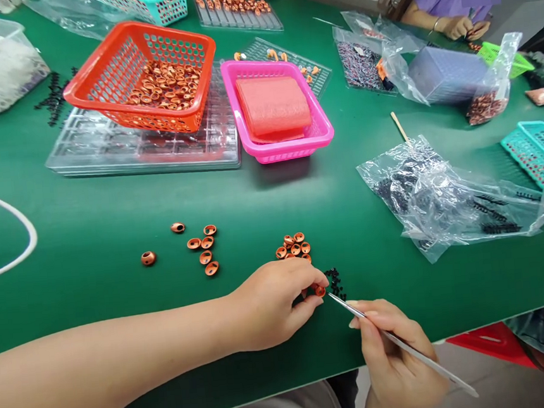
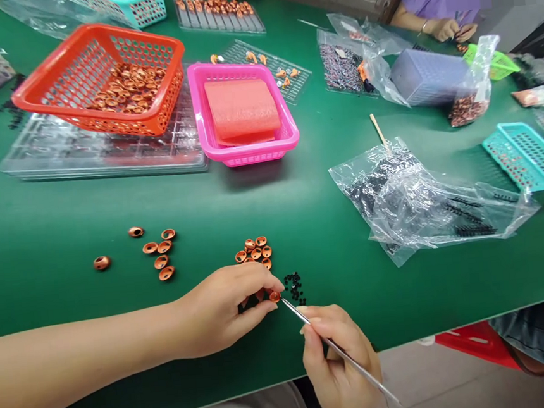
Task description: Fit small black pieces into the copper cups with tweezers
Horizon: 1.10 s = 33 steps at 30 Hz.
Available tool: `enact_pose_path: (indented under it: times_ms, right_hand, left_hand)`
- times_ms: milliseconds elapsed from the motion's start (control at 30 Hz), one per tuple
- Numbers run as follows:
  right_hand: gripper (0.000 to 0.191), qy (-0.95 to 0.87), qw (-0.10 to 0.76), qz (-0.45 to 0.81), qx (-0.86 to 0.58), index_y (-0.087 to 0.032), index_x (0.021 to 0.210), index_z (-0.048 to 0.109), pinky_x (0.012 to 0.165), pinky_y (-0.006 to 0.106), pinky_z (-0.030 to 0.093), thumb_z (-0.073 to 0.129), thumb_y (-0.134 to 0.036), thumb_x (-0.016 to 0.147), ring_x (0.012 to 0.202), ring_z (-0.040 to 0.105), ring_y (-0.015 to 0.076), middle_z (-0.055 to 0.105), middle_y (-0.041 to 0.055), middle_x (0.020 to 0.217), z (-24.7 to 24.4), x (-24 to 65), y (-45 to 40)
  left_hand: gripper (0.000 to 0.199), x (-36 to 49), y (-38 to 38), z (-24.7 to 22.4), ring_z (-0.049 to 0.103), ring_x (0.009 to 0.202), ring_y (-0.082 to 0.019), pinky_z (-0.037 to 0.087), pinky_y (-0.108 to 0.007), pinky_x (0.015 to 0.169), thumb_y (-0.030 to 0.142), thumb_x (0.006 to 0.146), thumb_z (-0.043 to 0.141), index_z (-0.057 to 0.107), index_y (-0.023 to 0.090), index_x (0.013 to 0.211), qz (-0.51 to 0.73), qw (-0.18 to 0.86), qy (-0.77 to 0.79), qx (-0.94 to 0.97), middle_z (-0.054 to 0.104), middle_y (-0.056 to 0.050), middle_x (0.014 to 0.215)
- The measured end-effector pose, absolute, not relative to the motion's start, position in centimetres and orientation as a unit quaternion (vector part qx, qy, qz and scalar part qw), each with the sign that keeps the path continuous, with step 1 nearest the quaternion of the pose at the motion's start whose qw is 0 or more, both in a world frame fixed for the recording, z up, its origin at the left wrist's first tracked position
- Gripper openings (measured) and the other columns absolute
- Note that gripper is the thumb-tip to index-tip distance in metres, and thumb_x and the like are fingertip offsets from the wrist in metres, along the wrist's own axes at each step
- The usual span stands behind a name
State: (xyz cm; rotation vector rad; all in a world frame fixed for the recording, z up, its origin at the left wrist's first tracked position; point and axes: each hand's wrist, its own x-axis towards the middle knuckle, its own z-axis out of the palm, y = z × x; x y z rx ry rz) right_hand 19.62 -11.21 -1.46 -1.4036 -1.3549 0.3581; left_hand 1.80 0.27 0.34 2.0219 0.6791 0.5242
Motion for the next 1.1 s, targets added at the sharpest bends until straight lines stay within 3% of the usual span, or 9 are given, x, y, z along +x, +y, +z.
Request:
enact_pose_path:
  times_ms: [367,600,1100]
  right_hand:
    - [0.028,-0.594,0.516,0.191,-0.587,-0.025,0.100,0.063,0.070,0.033,0.060,0.063,-0.004,0.081,0.086,0.073,0.0189,0.075,0.0028,0.094,-1.19,19.78,-11.09]
    - [0.019,-0.619,0.481,0.159,-0.601,-0.025,0.100,0.060,0.068,0.035,0.062,0.061,-0.013,0.086,0.084,0.073,0.0193,0.075,0.0049,0.092,-1.22,19.82,-11.15]
    - [0.037,-0.658,0.470,0.137,-0.573,-0.025,0.104,0.061,0.072,0.034,0.060,0.064,0.000,0.077,0.085,0.072,0.0178,0.074,0.0032,0.097,-1.04,20.15,-10.94]
  left_hand:
    - [0.011,1.82,0.36,0.20,0.058,0.076,-0.015,0.046,-0.025,0.070,0.015,0.090,0.056,0.063,0.016,0.099,0.208,0.446,0.262,0.830,0.065,-0.003,0.085]
    - [0.012,1.80,0.37,0.04,0.058,0.077,-0.016,0.047,-0.026,0.070,0.014,0.089,0.057,0.064,0.015,0.100,0.210,0.442,0.264,0.832,0.065,-0.004,0.084]
    - [0.012,1.87,0.29,0.13,0.057,0.075,-0.015,0.046,-0.025,0.068,0.016,0.091,0.056,0.063,0.016,0.100,0.215,0.432,0.262,0.836,0.064,-0.004,0.083]
